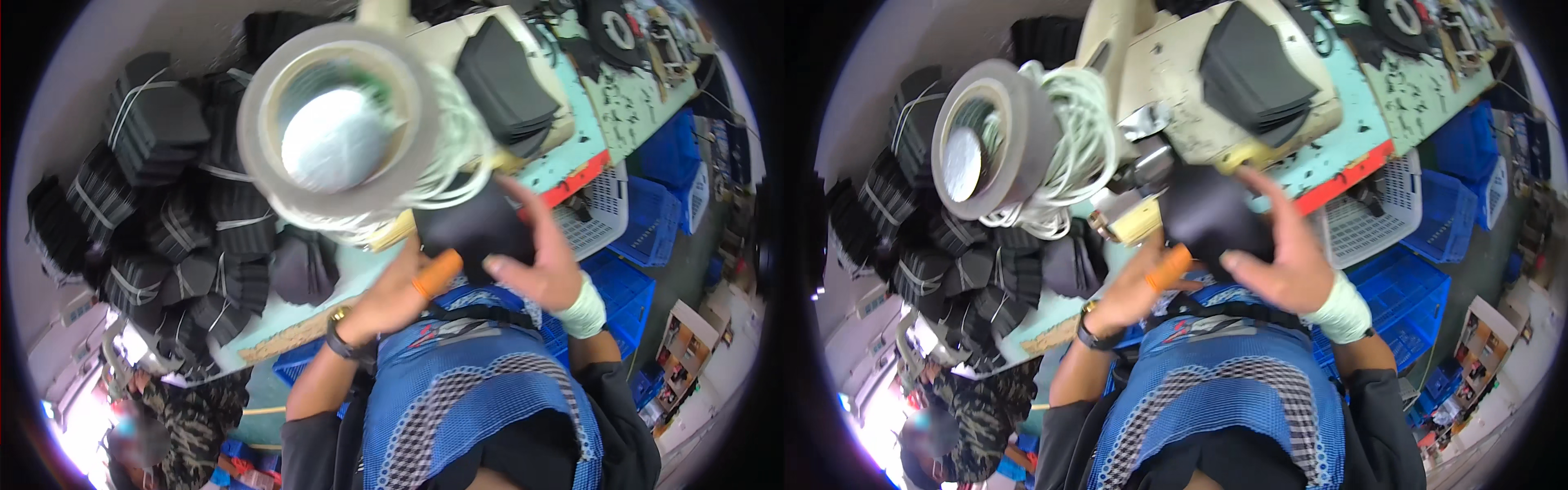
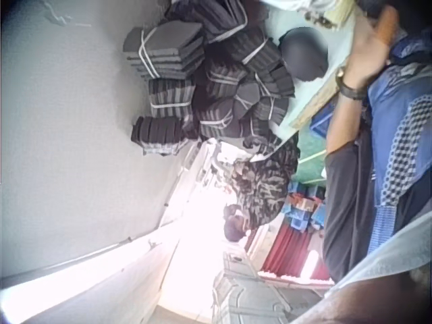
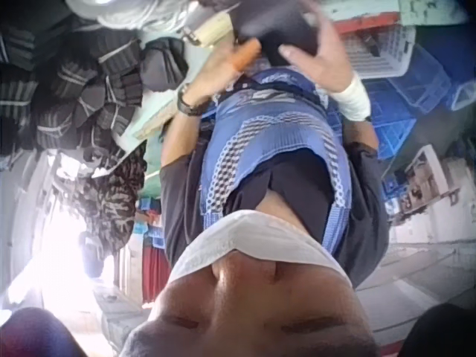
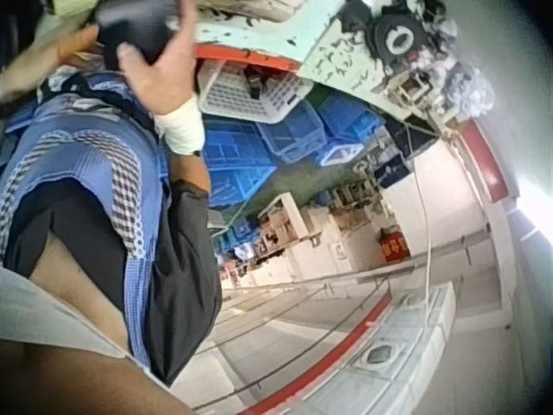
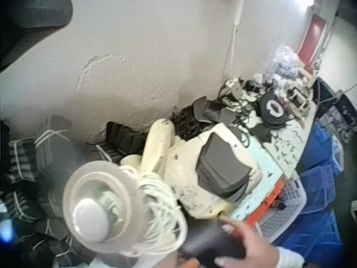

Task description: The person separates stacks of leather pieces by hand, feeds the pieces individually through a machine, and places the finished pieces onto a stack on the machine table.

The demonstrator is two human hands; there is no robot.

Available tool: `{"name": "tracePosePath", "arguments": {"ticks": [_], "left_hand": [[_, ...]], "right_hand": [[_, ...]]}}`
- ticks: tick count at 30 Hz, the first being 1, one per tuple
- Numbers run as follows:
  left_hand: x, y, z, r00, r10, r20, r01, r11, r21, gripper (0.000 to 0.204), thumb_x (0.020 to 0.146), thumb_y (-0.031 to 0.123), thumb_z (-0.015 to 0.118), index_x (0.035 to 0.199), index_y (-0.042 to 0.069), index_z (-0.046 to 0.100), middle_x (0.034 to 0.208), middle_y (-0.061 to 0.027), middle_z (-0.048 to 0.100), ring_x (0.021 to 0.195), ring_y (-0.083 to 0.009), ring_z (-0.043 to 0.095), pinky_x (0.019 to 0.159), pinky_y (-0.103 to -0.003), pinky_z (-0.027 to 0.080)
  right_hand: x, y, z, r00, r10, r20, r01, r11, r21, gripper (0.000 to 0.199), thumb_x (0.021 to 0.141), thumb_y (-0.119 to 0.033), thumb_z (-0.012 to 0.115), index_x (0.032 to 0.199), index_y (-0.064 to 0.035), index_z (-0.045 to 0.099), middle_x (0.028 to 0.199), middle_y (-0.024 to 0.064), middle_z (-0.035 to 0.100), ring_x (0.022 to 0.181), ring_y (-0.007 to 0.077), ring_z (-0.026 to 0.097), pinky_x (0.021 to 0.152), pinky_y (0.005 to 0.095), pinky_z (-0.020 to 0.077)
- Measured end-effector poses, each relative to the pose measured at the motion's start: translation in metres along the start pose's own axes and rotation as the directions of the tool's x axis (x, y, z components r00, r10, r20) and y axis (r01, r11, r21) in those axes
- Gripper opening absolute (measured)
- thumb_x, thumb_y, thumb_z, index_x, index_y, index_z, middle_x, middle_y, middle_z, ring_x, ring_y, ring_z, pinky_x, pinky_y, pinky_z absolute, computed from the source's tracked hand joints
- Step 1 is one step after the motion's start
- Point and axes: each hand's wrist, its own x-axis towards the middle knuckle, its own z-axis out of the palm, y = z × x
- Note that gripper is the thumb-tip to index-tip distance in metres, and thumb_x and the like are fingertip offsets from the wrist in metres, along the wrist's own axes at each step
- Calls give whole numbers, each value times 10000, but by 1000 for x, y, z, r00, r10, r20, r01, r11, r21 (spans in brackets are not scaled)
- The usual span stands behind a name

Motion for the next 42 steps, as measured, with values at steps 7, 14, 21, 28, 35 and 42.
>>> {"name": "tracePosePath", "arguments": {"ticks": [7, 14, 21, 28, 35, 42], "left_hand": [[4, 32, 27, 985, 53, 164, -34, 993, -116, 718, 947, 304, 634, 1440, -63, 264, 1199, -169, 597, 1032, -201, 605, 926, -322, 477], [-7, 10, 24, 985, 77, 157, -79, 997, 3, 422, 984, 209, 579, 1328, -20, 491, 1203, -128, 628, 1094, -154, 593, 907, -287, 492], [27, 8, 31, 832, 548, -85, -530, 831, 169, 729, 820, 207, 781, 1388, -29, 389, 1346, -172, 499, 1242, -246, 491, 990, -365, 433], [-21, 7, 11, 915, 184, 360, -307, 896, 321, 1023, 769, 353, 814, 1479, -48, 196, 1408, -242, 446, 1290, -275, 485, 1055, -352, 399], [-40, -10, 23, 986, 22, 165, -128, 731, 670, 890, 738, 574, 734, 1375, 22, 448, 1010, -216, 672, 897, -384, 672, 783, -421, 523], [-69, -8, 34, 904, 386, 186, -413, 670, 617, 719, 786, 275, 790, 1379, 19, 475, 1162, -209, 635, 1103, -371, 603, 969, -412, 466]], "right_hand": [[45, -50, -18, 797, -591, -126, 176, 426, -887, 609, 833, 13, 587, 1397, 76, 366, 1214, 246, 593, 1087, 385, 610, 957, 413, 461], [134, -8, -34, 927, -346, -144, -175, -59, -983, 852, 723, -202, 712, 1392, 126, 299, 1347, 339, 421, 1246, 440, 451, 1015, 485, 407], [22, -18, -49, 989, -81, 121, 89, 994, -61, 854, 740, -226, 767, 1419, 66, 339, 1382, 221, 474, 1320, 303, 438, 1086, 413, 366], [-36, 45, 9, 984, 63, 168, -150, 804, 576, 854, 901, -300, 658, 1494, 58, 159, 1426, 231, 405, 1333, 285, 405, 1099, 347, 320], [-44, 57, 26, 965, 262, 2, -234, 859, 455, 314, 882, -150, 548, 1105, 55, 633, 1038, 131, 676, 979, 190, 634, 904, 290, 472], [-57, 65, 29, 966, 244, -89, -190, 899, 395, 332, 891, -95, 525, 1154, 68, 644, 1052, 144, 698, 988, 190, 633, 925, 284, 458]]}}
